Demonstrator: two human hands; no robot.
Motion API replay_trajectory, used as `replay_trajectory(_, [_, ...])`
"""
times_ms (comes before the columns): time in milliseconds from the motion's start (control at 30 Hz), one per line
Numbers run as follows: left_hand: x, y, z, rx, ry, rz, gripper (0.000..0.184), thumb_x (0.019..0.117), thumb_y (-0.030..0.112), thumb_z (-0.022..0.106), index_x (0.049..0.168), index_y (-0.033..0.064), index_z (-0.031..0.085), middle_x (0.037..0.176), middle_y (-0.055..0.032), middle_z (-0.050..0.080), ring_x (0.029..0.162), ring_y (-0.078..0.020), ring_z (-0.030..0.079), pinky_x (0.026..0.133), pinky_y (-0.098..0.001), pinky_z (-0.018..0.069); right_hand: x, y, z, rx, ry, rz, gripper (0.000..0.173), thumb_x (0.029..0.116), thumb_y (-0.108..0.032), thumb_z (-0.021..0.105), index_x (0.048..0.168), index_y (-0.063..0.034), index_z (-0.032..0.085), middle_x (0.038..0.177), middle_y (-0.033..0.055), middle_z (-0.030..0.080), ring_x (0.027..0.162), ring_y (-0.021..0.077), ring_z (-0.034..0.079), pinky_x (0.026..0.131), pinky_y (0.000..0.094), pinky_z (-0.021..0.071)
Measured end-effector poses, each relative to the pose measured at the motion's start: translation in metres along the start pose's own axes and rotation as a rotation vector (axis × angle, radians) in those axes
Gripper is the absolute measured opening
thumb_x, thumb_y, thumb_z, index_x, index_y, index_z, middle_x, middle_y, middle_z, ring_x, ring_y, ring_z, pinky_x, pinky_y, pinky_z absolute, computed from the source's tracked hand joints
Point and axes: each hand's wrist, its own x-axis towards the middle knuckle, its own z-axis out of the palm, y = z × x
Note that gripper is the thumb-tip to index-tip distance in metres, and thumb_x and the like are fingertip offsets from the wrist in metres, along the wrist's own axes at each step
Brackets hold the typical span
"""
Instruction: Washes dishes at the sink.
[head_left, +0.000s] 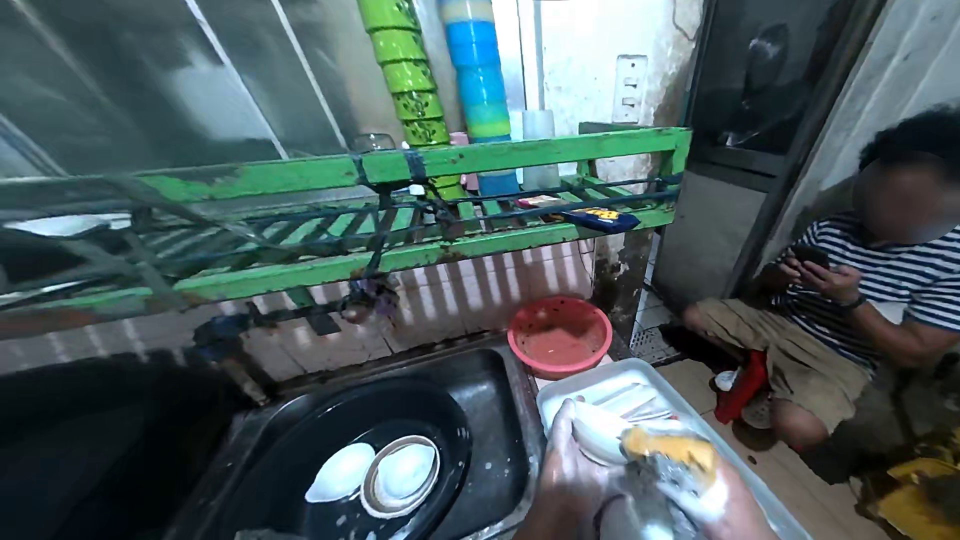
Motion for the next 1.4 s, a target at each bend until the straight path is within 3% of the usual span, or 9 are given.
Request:
replay_trajectory(133, [0.007, 0.020, -0.014, 0.073, -0.067, 0.151, 0.045, 0.1084, 0.033, 0.033, 0.148, 0.0131, 0.042, 0.135, -0.0200, 0.058, 0.120, -0.0368, 0.060, 0.095, -0.0599, 0.0524, -0.014, 0.026, -0.030, -0.408, -0.441, 0.288, 0.058, 0.0931, -0.025, 0.070, 0.138, 0.0080, 0.056, 0.139, 0.0340, 0.055, 0.133, 0.0493, 0.050, 0.114, 0.0619, 0.0364])
replay_trajectory(233, [0.009, 0.020, -0.019, 0.017, -0.137, 0.170, 0.041, 0.1052, 0.025, 0.034, 0.141, 0.0090, 0.047, 0.125, -0.0192, 0.063, 0.112, -0.0323, 0.065, 0.092, -0.0528, 0.0561, -0.020, 0.044, -0.036, -0.647, -0.706, 0.314, 0.048, 0.0966, -0.029, 0.066, 0.139, -0.0064, 0.061, 0.139, 0.0300, 0.057, 0.133, 0.0524, 0.049, 0.106, 0.0709, 0.0399])
replay_trajectory(367, [0.015, 0.015, -0.025, 0.110, -0.192, 0.201, 0.051, 0.1048, 0.022, 0.034, 0.155, 0.0135, 0.037, 0.137, -0.0181, 0.058, 0.119, -0.0298, 0.062, 0.096, -0.0498, 0.0548, -0.017, 0.042, -0.041, -0.401, -0.434, 0.148, 0.041, 0.0912, -0.018, 0.072, 0.126, 0.0042, 0.067, 0.124, 0.0304, 0.066, 0.120, 0.0462, 0.062, 0.105, 0.0629, 0.0456])
replay_trajectory(500, [0.019, -0.011, -0.022, 0.395, -0.250, 0.394, 0.061, 0.1002, 0.020, 0.037, 0.158, 0.0024, 0.029, 0.159, -0.0155, 0.039, 0.139, -0.0199, 0.047, 0.111, -0.0388, 0.0452, 0.017, 0.018, -0.017, -0.045, 0.097, 0.025, 0.047, 0.0858, -0.019, 0.074, 0.124, 0.0074, 0.065, 0.116, 0.0165, 0.071, 0.110, 0.0144, 0.067, 0.099, 0.0318, 0.0536])
replay_trajectory(667, [0.016, -0.050, -0.003, 0.857, -0.187, 0.698, 0.057, 0.0948, 0.020, 0.053, 0.147, -0.0036, 0.049, 0.153, -0.0215, 0.047, 0.144, -0.0245, 0.043, 0.119, -0.0391, 0.0368, 0.058, 0.014, 0.040, 0.293, 0.301, 0.333, 0.058, 0.0879, -0.003, 0.072, 0.139, 0.0102, 0.048, 0.129, 0.0216, 0.063, 0.119, 0.0204, 0.063, 0.104, 0.0339, 0.0515])
replay_trajectory(933, [0.011, -0.001, 0.016, 0.841, -0.148, 0.273, 0.046, 0.1138, 0.025, 0.028, 0.138, -0.0014, 0.057, 0.137, -0.0169, 0.060, 0.126, -0.0185, 0.058, 0.110, -0.0352, 0.0442, 0.014, -0.006, 0.043, 0.013, -0.086, 0.198, 0.065, 0.0842, -0.005, 0.071, 0.139, 0.0178, 0.046, 0.134, 0.0329, 0.058, 0.127, 0.0357, 0.058, 0.111, 0.0439, 0.0440])
replay_trajectory(1133, [0.016, -0.057, -0.001, 0.965, -0.272, 0.843, 0.058, 0.1003, 0.032, 0.047, 0.143, -0.0071, 0.053, 0.150, -0.0289, 0.045, 0.144, -0.0321, 0.041, 0.122, -0.0413, 0.0318, 0.041, -0.010, 0.034, 0.485, 0.284, 0.580, 0.022, 0.1058, -0.007, 0.043, 0.123, 0.0014, 0.054, 0.089, 0.0048, 0.066, 0.074, 0.0068, 0.065, 0.066, 0.0264, 0.0580])
replay_trajectory(1267, [0.012, -0.025, 0.013, 0.928, -0.218, 0.404, 0.049, 0.1119, 0.024, 0.028, 0.146, -0.0052, 0.048, 0.149, -0.0223, 0.051, 0.139, -0.0222, 0.048, 0.119, -0.0362, 0.0365, 0.025, -0.004, 0.018, 0.062, -0.117, 0.281, 0.062, 0.0883, -0.004, 0.066, 0.143, 0.0142, 0.043, 0.135, 0.0274, 0.059, 0.125, 0.0276, 0.059, 0.109, 0.0406, 0.0465])
replay_trajectory(1400, [0.014, 0.003, 0.032, 0.930, -0.223, 0.180, 0.054, 0.1140, 0.035, 0.023, 0.139, 0.0028, 0.058, 0.135, -0.0148, 0.063, 0.123, -0.0181, 0.060, 0.107, -0.0375, 0.0464, 0.019, -0.002, 0.012, 0.056, -0.135, 0.260, 0.060, 0.0864, 0.000, 0.066, 0.140, 0.0167, 0.045, 0.130, 0.0290, 0.060, 0.121, 0.0276, 0.061, 0.107, 0.0393, 0.0472])
